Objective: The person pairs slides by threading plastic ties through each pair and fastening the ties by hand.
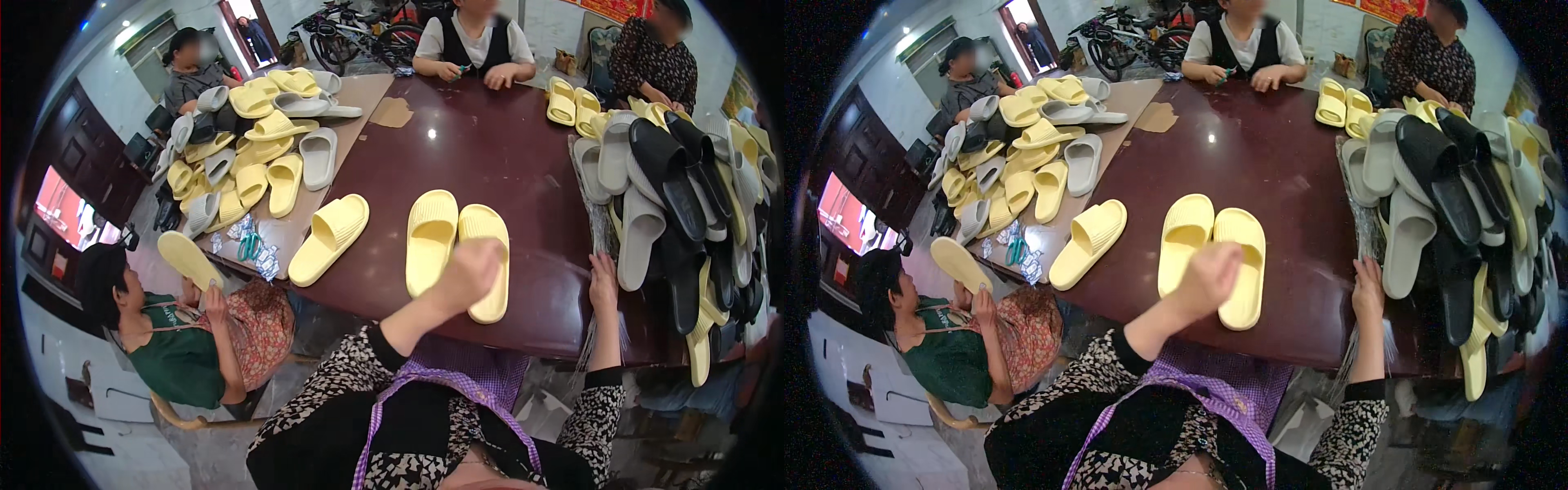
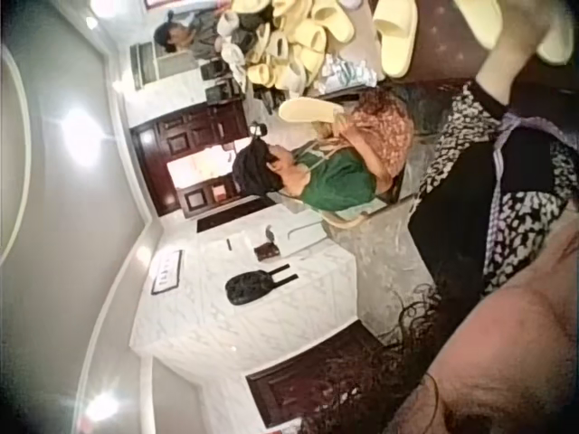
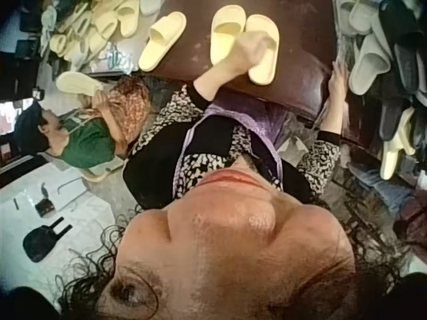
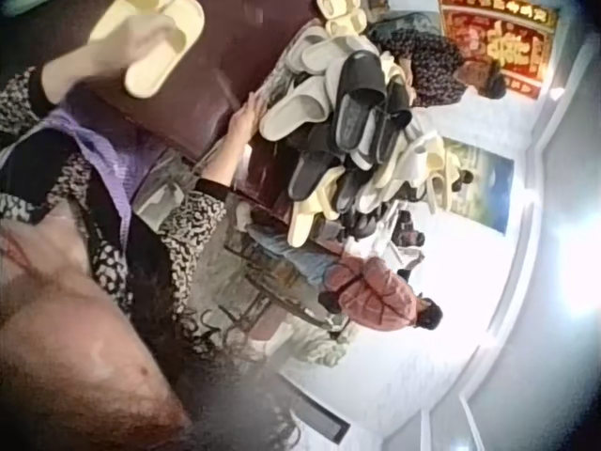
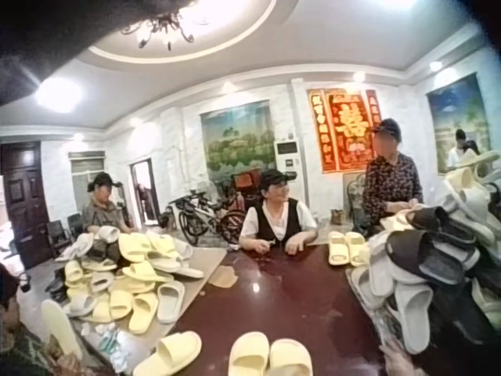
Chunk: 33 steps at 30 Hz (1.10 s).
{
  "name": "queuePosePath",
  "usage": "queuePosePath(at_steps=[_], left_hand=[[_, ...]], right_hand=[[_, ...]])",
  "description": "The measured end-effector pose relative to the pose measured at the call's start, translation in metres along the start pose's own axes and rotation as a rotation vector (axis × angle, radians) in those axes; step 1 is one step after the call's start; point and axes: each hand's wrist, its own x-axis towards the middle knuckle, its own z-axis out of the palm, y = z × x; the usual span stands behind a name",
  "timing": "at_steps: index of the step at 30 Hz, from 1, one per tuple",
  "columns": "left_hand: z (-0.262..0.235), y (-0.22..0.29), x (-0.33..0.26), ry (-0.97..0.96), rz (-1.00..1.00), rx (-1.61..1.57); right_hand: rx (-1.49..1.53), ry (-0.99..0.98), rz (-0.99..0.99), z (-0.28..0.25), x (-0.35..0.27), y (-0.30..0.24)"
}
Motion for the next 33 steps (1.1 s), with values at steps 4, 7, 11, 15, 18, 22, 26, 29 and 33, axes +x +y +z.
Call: queuePosePath(at_steps=[4,7,11,15,18,22,26,29,33], left_hand=[[-0.032,-0.018,0.003,0.13,-0.302,0.046],[-0.043,-0.025,0.0,0.17,-0.319,0.088],[-0.041,-0.035,-0.018,0.107,-0.321,0.111],[-0.033,-0.037,-0.032,0.049,-0.249,0.191],[-0.032,-0.036,-0.043,0.021,-0.219,0.241],[-0.027,-0.032,-0.054,-0.024,-0.219,0.272],[-0.026,-0.026,-0.06,-0.071,-0.254,0.291],[-0.024,-0.021,-0.061,-0.09,-0.259,0.341],[-0.028,-0.01,-0.062,-0.158,-0.264,0.328]], right_hand=[[-0.02,-0.026,0.001,0.002,0.0,-0.001],[0.001,-0.052,0.002,0.0,0.008,-0.002],[-0.004,-0.079,-0.036,-0.002,0.013,-0.003],[-0.111,-0.073,-0.058,-0.014,0.006,-0.013],[-0.05,-0.092,-0.035,-0.032,0.003,-0.034],[-0.114,-0.145,-0.078,-0.039,-0.008,-0.042],[-0.161,-0.131,-0.146,-0.05,-0.012,-0.059],[0.124,0.06,-0.175,-0.063,-0.017,-0.104],[0.504,0.024,-0.378,-0.057,-0.027,-0.201]])
